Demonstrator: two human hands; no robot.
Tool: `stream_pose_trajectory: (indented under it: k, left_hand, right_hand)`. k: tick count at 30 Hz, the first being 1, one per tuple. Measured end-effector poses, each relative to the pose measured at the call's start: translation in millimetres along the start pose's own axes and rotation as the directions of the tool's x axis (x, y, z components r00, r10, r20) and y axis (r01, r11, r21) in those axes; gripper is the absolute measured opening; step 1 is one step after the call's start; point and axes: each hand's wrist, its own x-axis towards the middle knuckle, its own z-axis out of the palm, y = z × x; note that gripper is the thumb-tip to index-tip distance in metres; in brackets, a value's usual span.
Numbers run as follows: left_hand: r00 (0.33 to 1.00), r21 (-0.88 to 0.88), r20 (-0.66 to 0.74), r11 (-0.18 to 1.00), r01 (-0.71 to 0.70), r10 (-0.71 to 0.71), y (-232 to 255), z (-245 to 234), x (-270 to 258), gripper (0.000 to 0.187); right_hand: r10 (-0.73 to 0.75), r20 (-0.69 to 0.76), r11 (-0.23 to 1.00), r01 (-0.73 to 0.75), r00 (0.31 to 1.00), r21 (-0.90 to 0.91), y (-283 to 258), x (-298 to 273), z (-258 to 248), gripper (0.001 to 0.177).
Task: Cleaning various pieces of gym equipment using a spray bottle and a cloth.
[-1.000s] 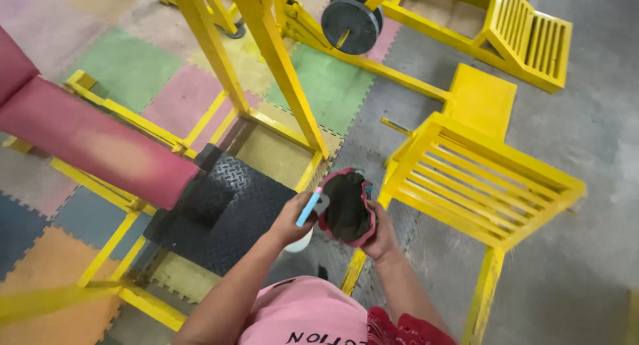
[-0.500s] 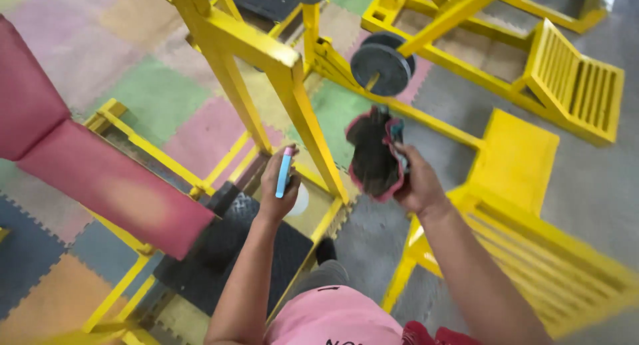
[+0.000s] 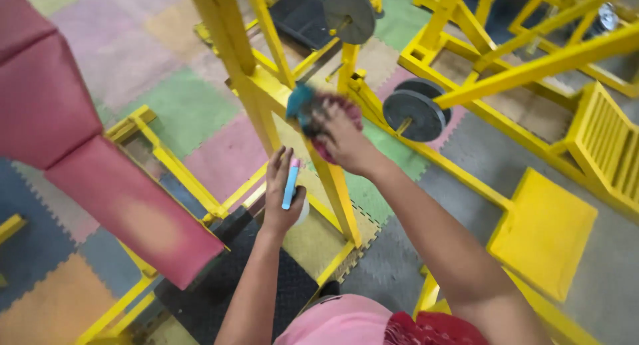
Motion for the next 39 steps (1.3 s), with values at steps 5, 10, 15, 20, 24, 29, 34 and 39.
stream_pose_trajectory:
  k: [5,10,15,20,24,29,34,39]
  left_hand:
    - [0.999,-0.023,0.041,0.999,0.037,-0.036,-14,-11,-10,0.078]
    - [0.995,0.013,0.000,0.995,0.099,-0.099,-17,-19,-14,0.065]
    - [0.951,-0.017,-0.090,0.955,0.296,-0.296,1,-11,0,0.043]
    - [0.939,0.201,-0.275,0.943,0.266,-0.206,8,25,24,0.029]
    - [0.836,0.052,-0.378,0.892,0.449,-0.398,25,59,59,0.029]
    - [0.842,0.318,-0.490,0.852,0.415,-0.227,48,101,95,0.033]
    - [0.785,0.366,-0.540,0.755,0.544,-0.304,58,141,111,0.038]
    - [0.698,0.304,-0.569,0.678,0.669,-0.434,55,167,114,0.038]
  right_hand:
    - [-0.100,0.286,0.896,0.211,0.953,-0.392,21,39,49,0.071]
    - [-0.102,0.399,0.945,0.214,0.911,-0.248,52,122,96,0.077]
    - [-0.310,0.359,0.939,0.343,0.880,-0.030,86,175,125,0.065]
    - [-0.426,0.459,0.889,0.267,0.780,0.372,101,198,100,0.038]
    - [-0.478,0.392,0.824,0.248,0.786,0.509,127,202,108,0.037]
    - [-0.408,0.373,0.771,0.094,0.833,0.630,133,187,90,0.032]
    - [-0.578,0.297,0.675,0.240,0.760,0.698,151,142,47,0.030]
    - [-0.499,0.383,0.569,-0.039,0.778,0.821,174,57,-2,0.036]
